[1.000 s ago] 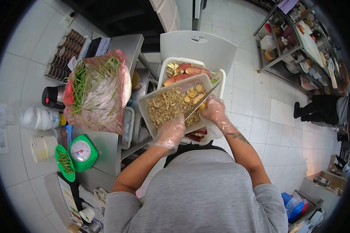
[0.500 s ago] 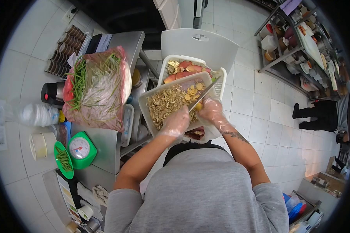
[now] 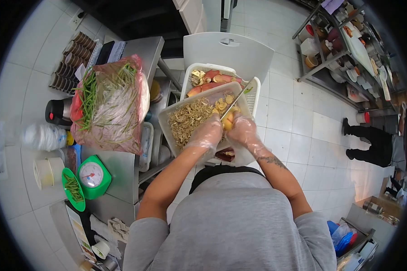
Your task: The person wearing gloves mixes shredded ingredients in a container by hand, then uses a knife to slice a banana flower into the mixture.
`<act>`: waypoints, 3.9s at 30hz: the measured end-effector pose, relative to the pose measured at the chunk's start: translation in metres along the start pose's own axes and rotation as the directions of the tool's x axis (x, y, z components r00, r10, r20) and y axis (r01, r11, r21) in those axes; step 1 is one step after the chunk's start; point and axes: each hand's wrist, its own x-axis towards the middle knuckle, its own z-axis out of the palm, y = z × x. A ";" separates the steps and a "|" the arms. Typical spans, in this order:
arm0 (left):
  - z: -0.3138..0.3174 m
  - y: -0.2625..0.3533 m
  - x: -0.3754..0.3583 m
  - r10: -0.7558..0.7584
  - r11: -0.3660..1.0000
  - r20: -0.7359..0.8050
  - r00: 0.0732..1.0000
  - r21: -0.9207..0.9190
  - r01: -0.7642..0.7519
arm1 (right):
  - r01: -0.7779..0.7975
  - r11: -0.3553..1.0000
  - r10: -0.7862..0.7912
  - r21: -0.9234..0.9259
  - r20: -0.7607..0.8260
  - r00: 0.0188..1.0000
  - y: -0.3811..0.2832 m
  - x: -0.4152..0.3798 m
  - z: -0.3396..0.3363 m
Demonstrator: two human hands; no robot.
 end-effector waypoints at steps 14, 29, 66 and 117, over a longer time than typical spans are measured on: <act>0.003 -0.026 -0.051 0.087 0.989 0.019 0.996 0.121 -0.088 | -0.044 0.995 0.054 -0.086 0.128 0.990 0.017 0.028 -0.012; 0.012 -0.015 0.005 -0.008 0.998 0.005 1.000 0.057 0.008 | -0.009 1.000 0.011 -0.013 0.151 0.988 -0.015 0.010 -0.018; -0.003 -0.010 -0.009 0.069 0.996 0.055 0.996 0.055 -0.072 | -0.072 0.997 0.074 -0.018 0.130 0.989 0.009 0.023 -0.014; 0.016 -0.017 0.029 0.012 0.997 0.046 0.999 0.069 -0.015 | 0.041 0.999 -0.042 0.007 0.095 0.995 0.003 0.019 0.007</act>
